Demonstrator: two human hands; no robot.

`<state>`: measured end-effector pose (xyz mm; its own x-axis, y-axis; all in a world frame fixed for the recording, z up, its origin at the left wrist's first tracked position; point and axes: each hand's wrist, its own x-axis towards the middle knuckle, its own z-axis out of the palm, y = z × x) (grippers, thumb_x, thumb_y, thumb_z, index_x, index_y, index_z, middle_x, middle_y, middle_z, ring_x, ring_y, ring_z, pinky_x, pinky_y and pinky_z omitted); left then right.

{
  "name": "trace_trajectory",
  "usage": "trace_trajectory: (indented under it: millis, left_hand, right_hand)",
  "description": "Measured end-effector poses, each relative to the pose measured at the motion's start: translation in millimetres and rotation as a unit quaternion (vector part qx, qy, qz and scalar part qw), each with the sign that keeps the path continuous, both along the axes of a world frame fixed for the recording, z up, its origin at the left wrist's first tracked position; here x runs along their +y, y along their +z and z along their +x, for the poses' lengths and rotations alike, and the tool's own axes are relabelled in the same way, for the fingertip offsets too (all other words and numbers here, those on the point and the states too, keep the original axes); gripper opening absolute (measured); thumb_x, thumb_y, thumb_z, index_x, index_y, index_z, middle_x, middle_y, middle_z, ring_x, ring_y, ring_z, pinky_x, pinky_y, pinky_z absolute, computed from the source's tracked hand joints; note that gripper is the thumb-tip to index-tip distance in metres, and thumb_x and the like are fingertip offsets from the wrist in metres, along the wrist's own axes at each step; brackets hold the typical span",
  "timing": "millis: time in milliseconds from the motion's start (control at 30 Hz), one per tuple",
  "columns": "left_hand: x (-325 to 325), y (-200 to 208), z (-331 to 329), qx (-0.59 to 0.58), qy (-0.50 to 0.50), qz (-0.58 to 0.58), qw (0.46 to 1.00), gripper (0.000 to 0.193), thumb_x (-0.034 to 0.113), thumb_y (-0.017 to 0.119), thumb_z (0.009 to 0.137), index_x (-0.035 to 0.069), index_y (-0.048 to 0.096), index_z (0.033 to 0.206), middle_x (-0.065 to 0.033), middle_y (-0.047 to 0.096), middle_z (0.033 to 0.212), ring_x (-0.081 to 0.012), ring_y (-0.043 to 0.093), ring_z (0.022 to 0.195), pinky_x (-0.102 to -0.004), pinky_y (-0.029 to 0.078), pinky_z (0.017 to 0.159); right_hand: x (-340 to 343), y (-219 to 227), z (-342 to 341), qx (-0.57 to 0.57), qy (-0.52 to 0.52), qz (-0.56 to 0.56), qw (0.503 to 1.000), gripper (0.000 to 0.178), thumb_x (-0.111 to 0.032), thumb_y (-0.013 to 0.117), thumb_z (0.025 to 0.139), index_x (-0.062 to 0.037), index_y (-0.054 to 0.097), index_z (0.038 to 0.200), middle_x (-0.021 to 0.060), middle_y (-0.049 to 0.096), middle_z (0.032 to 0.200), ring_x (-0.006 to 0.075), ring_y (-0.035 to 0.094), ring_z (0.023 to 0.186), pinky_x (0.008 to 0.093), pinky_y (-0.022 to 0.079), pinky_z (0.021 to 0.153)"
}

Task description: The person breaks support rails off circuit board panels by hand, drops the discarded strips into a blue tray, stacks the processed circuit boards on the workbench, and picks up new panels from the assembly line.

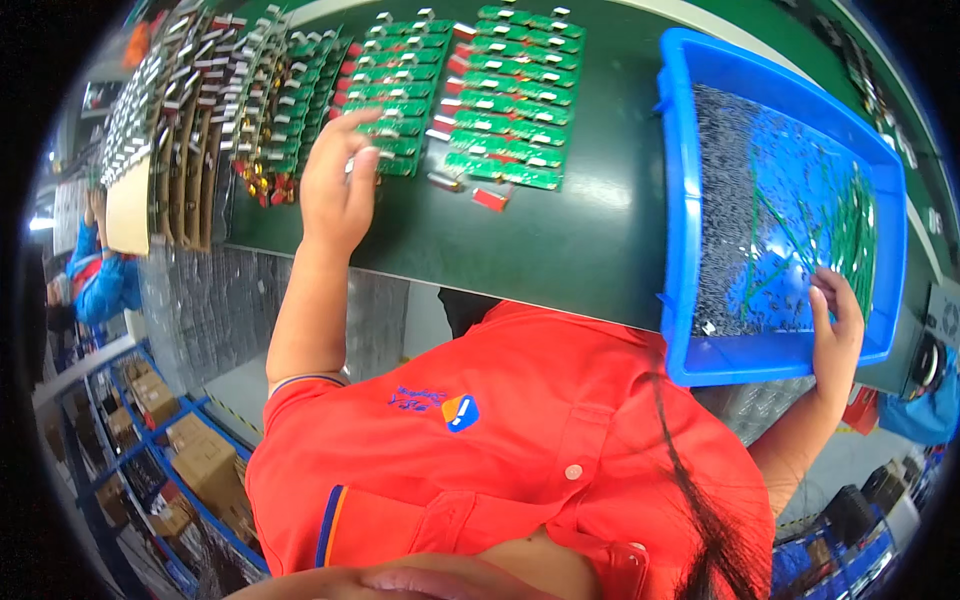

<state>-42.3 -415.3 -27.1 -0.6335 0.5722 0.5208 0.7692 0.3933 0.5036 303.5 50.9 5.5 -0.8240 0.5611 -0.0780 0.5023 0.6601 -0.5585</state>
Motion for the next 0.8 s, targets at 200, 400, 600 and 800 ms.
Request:
trace_trajectory:
  millis: [200, 400, 600, 800]
  left_hand:
    - [71, 40, 26, -0.062, -0.156, 0.103, 0.980, 0.003, 0.002, 0.056, 0.091, 0.001, 0.057, 0.088, -0.0166, 0.066, 0.096, -0.0311, 0.062, 0.087, -0.0363, 0.049, 0.081]
    - [189, 88, 80, -0.004, -0.359, 0.026, 0.933, 0.018, 0.014, 0.071, 0.084, 0.004, 0.058, 0.091, -0.0137, 0.067, 0.104, -0.0348, 0.063, 0.098, -0.0441, 0.048, 0.088]
    - [248, 53, 100, 0.076, -0.185, -0.264, 0.944, 0.062, 0.034, 0.075, 0.084, 0.005, 0.053, 0.135, -0.0205, 0.042, 0.151, -0.0393, 0.031, 0.145, -0.0619, 0.019, 0.116]
    - [253, 56, 91, 0.040, -0.160, -0.300, 0.939, 0.057, 0.026, 0.077, 0.081, 0.012, 0.058, 0.132, -0.0174, 0.041, 0.153, -0.0385, 0.029, 0.147, -0.0589, 0.018, 0.118]
  right_hand:
    - [-20, -6, -12, 0.088, 0.008, 0.041, 0.995, 0.026, -0.009, 0.069, 0.090, 0.0017, 0.065, 0.113, 0.0115, 0.070, 0.105, 0.0209, 0.067, 0.096, 0.0323, 0.052, 0.087]
    - [-39, 23, -16, 0.167, 0.108, -0.019, 0.980, 0.026, -0.010, 0.073, 0.085, 0.0009, 0.066, 0.107, 0.0131, 0.069, 0.100, 0.0249, 0.067, 0.091, 0.0353, 0.053, 0.082]
    - [38, 73, 12, 0.271, 0.164, 0.051, 0.947, 0.019, -0.010, 0.071, 0.085, -0.0001, 0.067, 0.101, 0.0107, 0.068, 0.095, 0.0233, 0.066, 0.088, 0.0339, 0.052, 0.081]
    - [199, 106, -75, 0.235, 0.090, 0.061, 0.966, 0.036, -0.031, 0.069, 0.092, 0.0003, 0.066, 0.109, 0.0115, 0.068, 0.099, 0.0187, 0.064, 0.093, 0.0322, 0.051, 0.085]
